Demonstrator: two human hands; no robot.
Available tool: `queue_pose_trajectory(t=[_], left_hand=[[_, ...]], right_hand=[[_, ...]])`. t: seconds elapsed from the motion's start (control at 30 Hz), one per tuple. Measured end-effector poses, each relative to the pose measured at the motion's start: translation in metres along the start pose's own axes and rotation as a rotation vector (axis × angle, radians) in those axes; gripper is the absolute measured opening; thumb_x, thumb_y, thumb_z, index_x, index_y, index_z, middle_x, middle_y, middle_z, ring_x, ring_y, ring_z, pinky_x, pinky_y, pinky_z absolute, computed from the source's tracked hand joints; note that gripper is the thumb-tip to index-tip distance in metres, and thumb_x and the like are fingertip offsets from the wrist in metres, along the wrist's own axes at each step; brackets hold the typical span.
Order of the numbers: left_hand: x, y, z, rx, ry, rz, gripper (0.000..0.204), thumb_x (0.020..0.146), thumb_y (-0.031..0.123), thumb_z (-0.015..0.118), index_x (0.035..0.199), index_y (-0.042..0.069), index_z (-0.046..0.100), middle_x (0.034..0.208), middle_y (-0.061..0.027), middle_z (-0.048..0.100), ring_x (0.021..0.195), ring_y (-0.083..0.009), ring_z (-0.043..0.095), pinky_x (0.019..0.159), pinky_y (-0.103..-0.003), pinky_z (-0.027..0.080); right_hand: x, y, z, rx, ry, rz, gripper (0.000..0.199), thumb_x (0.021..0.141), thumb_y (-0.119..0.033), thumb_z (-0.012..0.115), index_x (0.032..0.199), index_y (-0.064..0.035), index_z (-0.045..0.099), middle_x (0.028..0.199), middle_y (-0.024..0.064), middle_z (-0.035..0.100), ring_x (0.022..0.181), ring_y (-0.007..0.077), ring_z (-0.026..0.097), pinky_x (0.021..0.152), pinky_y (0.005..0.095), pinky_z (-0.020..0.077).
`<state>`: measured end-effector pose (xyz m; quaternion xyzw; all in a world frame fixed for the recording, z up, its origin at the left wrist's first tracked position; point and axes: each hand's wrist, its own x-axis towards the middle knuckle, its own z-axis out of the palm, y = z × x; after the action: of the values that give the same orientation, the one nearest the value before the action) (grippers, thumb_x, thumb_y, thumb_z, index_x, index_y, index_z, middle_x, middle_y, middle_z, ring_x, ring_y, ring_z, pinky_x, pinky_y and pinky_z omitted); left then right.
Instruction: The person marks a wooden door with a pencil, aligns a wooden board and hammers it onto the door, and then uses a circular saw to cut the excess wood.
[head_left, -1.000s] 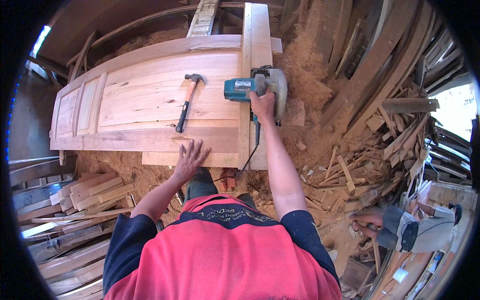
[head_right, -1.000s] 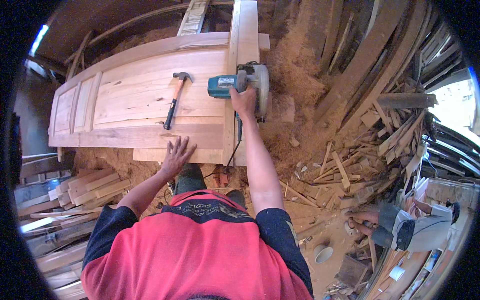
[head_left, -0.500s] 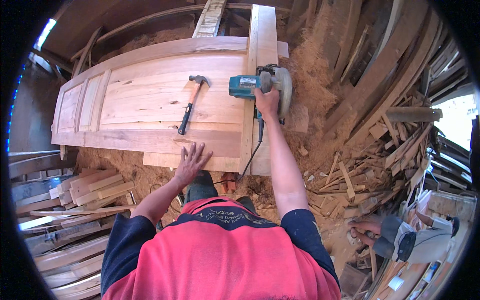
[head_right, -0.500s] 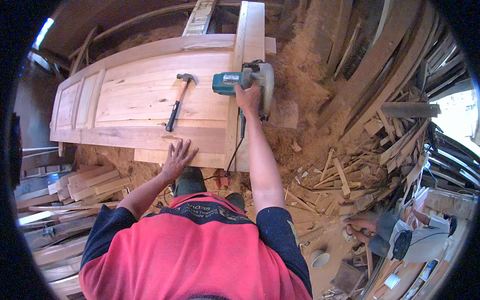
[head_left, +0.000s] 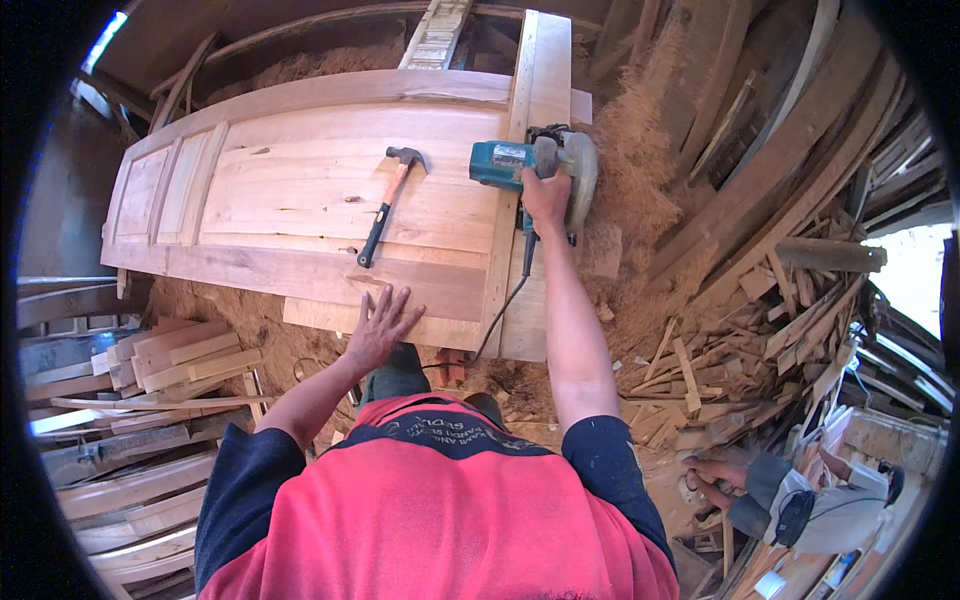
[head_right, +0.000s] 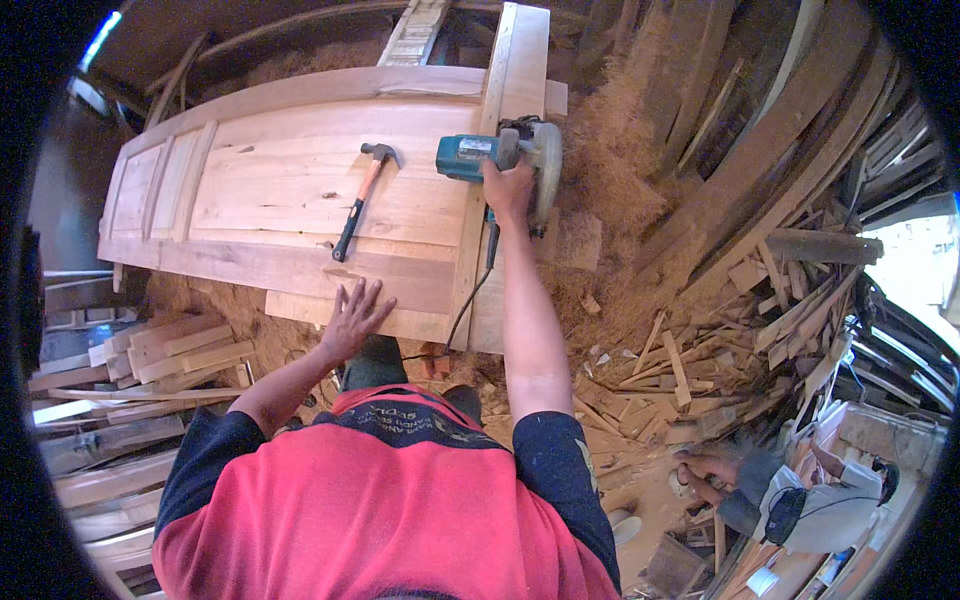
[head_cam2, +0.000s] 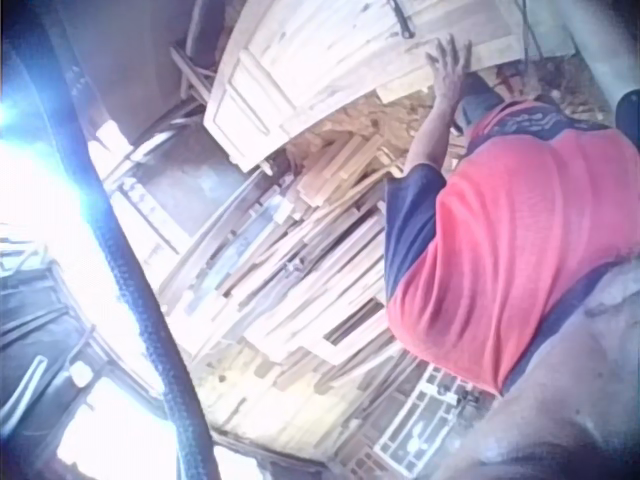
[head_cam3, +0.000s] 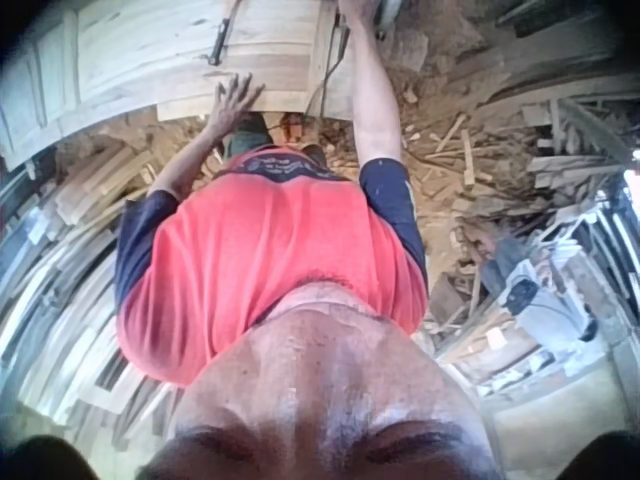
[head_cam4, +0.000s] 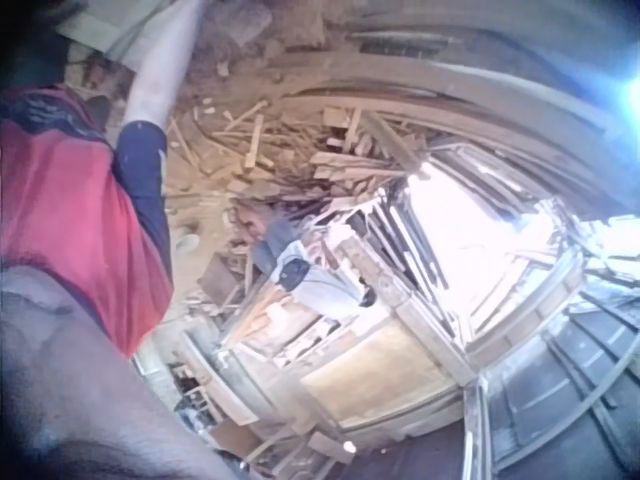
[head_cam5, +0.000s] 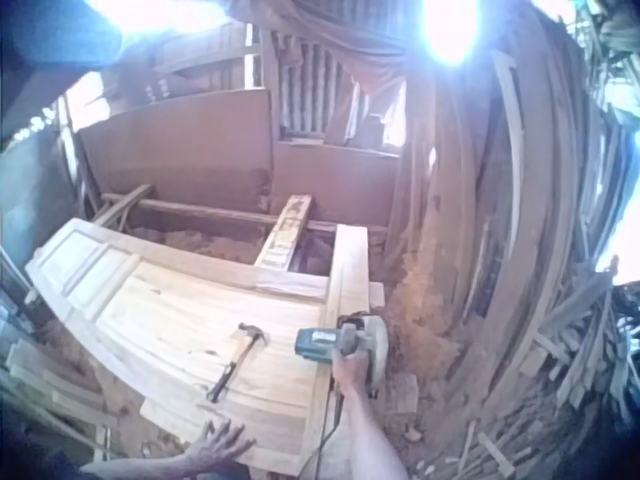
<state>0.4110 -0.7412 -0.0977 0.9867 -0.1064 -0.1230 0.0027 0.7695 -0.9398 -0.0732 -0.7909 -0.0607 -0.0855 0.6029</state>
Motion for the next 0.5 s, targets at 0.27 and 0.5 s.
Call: queue_pose_trajectory(t=[0.27,0.5], left_hand=[[0.004,0.000,0.002,0.009,0.009,-0.004,0.074,0.092,0.021,0.058,0.159,0.028,0.026,0.165,-0.0172,0.016,0.151,-0.0437,0.018,0.114,-0.072,0.021],[-0.002,0.000,0.005,0.043,0.003,-0.024,0.074,0.092,0.023,0.057,0.159,0.028,0.025,0.166,-0.0163,0.016,0.151,-0.0432,0.017,0.114,-0.071,0.021]], right_hand=[[0.023,0.030,0.010,0.010,-0.007,0.007,0.022,0.081,-0.014,0.066,0.093,0.0041,0.062,0.061,0.0073,0.061,0.045,0.0155,0.057,0.042,0.0339,0.0428],[0.029,0.022,0.019,0.069,-0.056,0.099,0.034,0.078,-0.020,0.069,0.100,0.0059,0.064,0.078,0.0168,0.065,0.069,0.0286,0.062,0.063,0.0400,0.0467]])
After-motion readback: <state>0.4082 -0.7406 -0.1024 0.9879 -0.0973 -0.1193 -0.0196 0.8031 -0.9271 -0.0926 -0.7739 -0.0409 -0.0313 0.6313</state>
